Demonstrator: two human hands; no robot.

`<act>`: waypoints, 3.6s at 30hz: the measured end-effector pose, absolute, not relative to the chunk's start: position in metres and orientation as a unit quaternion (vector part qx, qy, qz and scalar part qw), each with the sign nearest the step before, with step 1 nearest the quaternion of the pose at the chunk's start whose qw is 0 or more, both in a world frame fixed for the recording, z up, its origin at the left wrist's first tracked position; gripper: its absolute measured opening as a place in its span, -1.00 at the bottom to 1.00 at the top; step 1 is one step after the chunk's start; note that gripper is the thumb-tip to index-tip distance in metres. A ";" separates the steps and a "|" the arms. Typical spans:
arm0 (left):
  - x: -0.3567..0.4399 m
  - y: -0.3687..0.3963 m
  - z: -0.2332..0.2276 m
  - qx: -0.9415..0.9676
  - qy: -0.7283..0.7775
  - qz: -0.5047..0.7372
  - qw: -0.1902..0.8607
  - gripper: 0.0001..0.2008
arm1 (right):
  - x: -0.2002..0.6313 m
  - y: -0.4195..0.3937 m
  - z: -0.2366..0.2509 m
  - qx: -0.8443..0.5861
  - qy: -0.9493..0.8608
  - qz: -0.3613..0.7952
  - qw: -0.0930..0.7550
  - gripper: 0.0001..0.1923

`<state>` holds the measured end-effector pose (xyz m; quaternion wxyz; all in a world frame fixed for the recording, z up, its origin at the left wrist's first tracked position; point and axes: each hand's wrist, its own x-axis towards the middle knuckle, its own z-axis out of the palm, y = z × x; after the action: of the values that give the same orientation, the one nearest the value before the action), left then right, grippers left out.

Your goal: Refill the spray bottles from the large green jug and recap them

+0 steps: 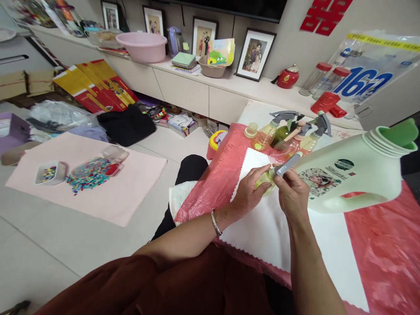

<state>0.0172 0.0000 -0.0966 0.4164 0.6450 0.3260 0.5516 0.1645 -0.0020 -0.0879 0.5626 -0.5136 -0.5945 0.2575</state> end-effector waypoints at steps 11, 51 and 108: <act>0.016 -0.001 -0.099 0.637 0.329 0.559 0.416 -0.55 | 0.154 -0.008 -0.072 -0.443 -0.503 0.320 0.670 -0.70; 0.014 0.001 -0.096 0.634 0.311 0.556 0.438 -0.57 | 0.147 -0.021 -0.080 -0.557 -0.566 0.197 0.576 -0.63; 0.005 0.021 -0.059 0.640 0.363 0.451 0.505 -0.78 | 0.113 -0.018 -0.126 -0.666 -0.525 0.087 0.523 -0.22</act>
<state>0.0049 0.0214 -0.0586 0.5047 0.6399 0.3635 0.4513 0.1127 -0.0178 -0.1262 0.5227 -0.6664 -0.5246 0.0867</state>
